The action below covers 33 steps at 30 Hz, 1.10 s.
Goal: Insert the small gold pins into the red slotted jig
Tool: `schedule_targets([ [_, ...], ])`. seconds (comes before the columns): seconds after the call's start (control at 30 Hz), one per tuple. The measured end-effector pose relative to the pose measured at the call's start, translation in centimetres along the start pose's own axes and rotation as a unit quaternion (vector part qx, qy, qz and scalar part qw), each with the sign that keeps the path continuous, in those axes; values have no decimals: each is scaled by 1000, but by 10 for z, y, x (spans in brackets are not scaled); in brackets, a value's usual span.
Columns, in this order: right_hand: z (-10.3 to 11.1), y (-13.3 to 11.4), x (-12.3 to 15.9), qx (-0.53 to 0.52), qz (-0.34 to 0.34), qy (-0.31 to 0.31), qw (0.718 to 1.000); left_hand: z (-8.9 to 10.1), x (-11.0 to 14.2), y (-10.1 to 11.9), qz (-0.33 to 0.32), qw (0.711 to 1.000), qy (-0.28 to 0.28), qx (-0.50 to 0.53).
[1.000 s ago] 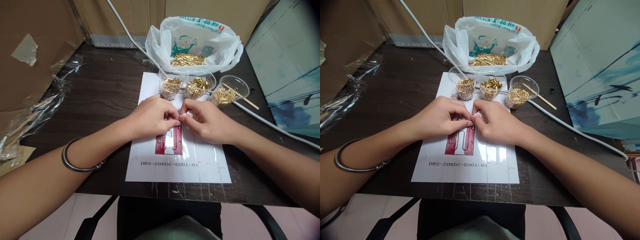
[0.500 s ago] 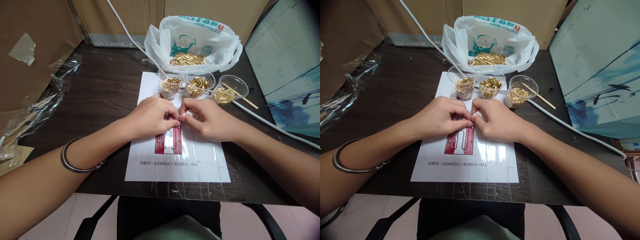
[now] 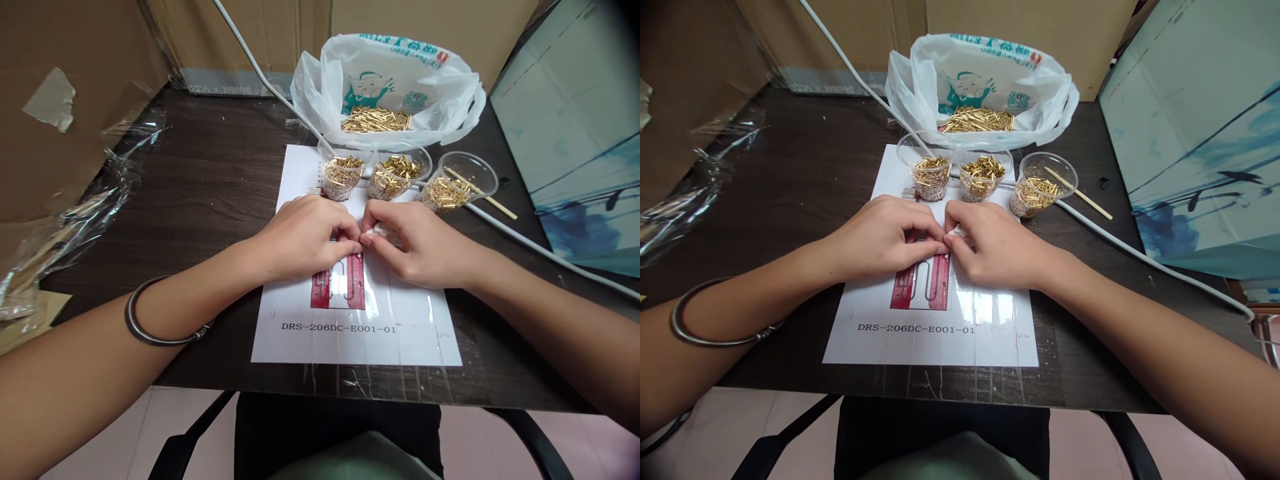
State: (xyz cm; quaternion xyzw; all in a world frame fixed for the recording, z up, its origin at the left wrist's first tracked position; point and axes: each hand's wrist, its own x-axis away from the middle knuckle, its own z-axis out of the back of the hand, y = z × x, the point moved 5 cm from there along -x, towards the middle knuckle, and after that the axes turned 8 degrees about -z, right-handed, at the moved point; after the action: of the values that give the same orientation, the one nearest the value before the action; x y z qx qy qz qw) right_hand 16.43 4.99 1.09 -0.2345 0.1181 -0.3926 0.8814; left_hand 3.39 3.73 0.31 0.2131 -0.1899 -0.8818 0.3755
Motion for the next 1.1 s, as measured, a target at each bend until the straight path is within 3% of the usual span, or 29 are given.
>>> schedule_targets([
  [0.53, -11, 7, 8, -63, -14, 66, 996, 4, 2, -2, 8, 1000, 12, 27],
  [1.1, -10, 8, 8, -76, -12, 65, 995, 4, 1, -1, 6, 1000, 10, 27],
])
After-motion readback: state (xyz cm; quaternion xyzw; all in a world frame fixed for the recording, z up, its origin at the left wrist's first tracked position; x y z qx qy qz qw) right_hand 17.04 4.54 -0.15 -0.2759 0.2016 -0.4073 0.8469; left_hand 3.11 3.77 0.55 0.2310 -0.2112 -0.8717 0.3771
